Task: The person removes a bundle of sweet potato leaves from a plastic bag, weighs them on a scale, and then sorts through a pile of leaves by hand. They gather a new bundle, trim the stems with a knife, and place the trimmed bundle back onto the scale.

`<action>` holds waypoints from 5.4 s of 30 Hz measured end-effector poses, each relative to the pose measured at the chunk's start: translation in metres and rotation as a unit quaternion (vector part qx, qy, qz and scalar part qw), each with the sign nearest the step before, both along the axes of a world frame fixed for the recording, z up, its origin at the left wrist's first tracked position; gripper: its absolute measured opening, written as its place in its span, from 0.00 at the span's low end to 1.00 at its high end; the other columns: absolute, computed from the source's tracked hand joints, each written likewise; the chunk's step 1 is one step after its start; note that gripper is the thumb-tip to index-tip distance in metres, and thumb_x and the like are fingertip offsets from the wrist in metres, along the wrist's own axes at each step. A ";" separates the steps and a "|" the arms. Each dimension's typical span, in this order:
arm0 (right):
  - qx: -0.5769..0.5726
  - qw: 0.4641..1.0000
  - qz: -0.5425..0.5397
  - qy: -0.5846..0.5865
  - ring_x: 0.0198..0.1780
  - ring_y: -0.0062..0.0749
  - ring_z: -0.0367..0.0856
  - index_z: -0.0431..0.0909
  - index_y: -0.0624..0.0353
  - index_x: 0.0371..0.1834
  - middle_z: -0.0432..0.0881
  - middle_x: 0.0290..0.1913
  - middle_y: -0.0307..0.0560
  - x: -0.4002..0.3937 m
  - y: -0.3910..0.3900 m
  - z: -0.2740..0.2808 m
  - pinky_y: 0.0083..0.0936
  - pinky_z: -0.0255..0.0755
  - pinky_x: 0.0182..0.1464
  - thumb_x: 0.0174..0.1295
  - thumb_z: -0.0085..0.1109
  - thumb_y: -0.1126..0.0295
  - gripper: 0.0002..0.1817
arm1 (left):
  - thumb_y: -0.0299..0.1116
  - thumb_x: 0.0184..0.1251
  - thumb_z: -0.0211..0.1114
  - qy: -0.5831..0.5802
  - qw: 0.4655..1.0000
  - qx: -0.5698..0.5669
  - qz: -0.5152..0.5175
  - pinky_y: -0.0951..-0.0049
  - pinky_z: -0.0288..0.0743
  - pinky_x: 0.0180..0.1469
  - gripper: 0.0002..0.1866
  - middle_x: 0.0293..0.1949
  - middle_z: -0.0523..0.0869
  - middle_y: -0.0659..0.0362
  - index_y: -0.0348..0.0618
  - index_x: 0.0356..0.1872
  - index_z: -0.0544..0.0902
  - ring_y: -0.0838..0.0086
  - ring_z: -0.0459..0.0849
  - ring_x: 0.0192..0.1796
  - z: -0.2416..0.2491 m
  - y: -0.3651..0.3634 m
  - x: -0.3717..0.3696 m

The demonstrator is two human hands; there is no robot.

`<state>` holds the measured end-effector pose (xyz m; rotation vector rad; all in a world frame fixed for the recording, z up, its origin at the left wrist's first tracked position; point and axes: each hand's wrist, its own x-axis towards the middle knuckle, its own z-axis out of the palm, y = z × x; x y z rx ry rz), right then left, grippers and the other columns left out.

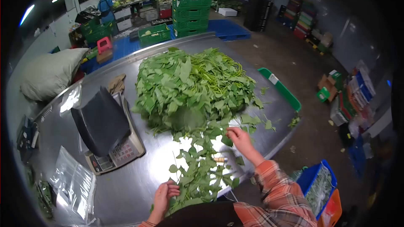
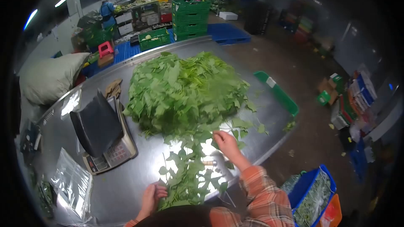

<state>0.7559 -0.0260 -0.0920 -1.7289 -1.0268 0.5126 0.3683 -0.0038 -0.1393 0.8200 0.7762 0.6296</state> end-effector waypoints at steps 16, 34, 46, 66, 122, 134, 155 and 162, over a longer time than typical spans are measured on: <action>-0.077 0.956 0.131 -0.251 0.36 0.40 0.81 0.82 0.58 0.38 0.83 0.33 0.51 0.277 0.257 0.020 0.30 0.73 0.44 0.51 0.64 0.61 0.15 | 0.38 0.73 0.49 0.250 0.964 -0.003 0.089 0.84 0.63 0.19 0.15 0.23 0.83 0.60 0.38 0.45 0.79 0.83 0.73 0.18 0.078 -0.002 0.190; -0.018 0.919 0.382 0.093 0.39 0.23 0.79 0.75 0.63 0.45 0.81 0.35 0.41 0.197 0.182 0.112 0.22 0.73 0.45 0.67 0.51 0.66 0.12 | 0.30 0.56 0.64 0.251 0.586 0.767 -0.071 0.58 0.62 0.63 0.20 0.54 0.79 0.56 0.47 0.52 0.78 0.62 0.75 0.58 0.185 0.109 0.262; -0.005 0.780 0.552 -0.295 0.38 0.54 0.78 0.76 0.61 0.41 0.78 0.31 0.59 0.157 0.170 0.110 0.43 0.72 0.41 0.60 0.56 0.61 0.15 | 0.28 0.49 0.58 0.549 0.388 0.699 -0.242 0.68 0.72 0.28 0.04 0.22 0.76 0.60 0.42 0.25 0.72 0.70 0.78 0.25 0.175 0.171 0.330; -0.114 0.799 0.462 -0.368 0.68 0.45 0.62 0.52 0.64 0.70 0.60 0.68 0.59 0.229 0.458 0.045 0.36 0.56 0.68 0.34 0.74 0.44 0.61 | 0.26 0.58 0.62 0.444 0.767 0.461 -0.047 0.66 0.74 0.41 0.09 0.32 0.82 0.54 0.41 0.40 0.83 0.59 0.80 0.37 0.099 0.054 0.284; -0.133 0.809 0.471 -0.327 0.44 0.44 0.82 0.78 0.63 0.43 0.83 0.40 0.55 0.234 0.439 0.155 0.34 0.74 0.46 0.42 0.70 0.64 0.24 | 0.26 0.53 0.50 0.569 0.467 0.674 -0.068 0.60 0.71 0.49 0.11 0.39 0.80 0.48 0.38 0.37 0.76 0.57 0.78 0.45 0.104 0.369 0.444; 0.149 0.815 0.252 -0.501 0.30 0.44 0.80 0.72 0.57 0.33 0.79 0.25 0.47 0.217 0.398 0.097 0.38 0.68 0.34 0.44 0.58 0.71 0.11 | 0.32 0.61 0.52 0.595 0.396 0.699 -0.023 0.52 0.73 0.42 0.12 0.32 0.80 0.46 0.38 0.43 0.74 0.51 0.80 0.35 0.080 0.367 0.441; 0.076 0.887 0.194 -0.411 0.35 0.48 0.82 0.76 0.62 0.37 0.82 0.33 0.59 0.251 0.352 0.258 0.37 0.74 0.41 0.47 0.61 0.66 0.15 | 0.32 0.63 0.44 0.625 0.441 0.641 -0.068 0.54 0.60 0.62 0.25 0.53 0.76 0.43 0.35 0.62 0.66 0.55 0.75 0.56 0.072 0.373 0.443; 0.124 0.959 0.240 -0.085 0.27 0.31 0.80 0.77 0.65 0.37 0.82 0.27 0.50 0.285 0.327 0.278 0.30 0.74 0.33 0.48 0.62 0.65 0.17 | 0.41 0.67 0.45 0.649 0.453 0.596 -0.135 0.57 0.54 0.68 0.28 0.63 0.68 0.40 0.38 0.65 0.64 0.50 0.66 0.65 0.084 0.379 0.443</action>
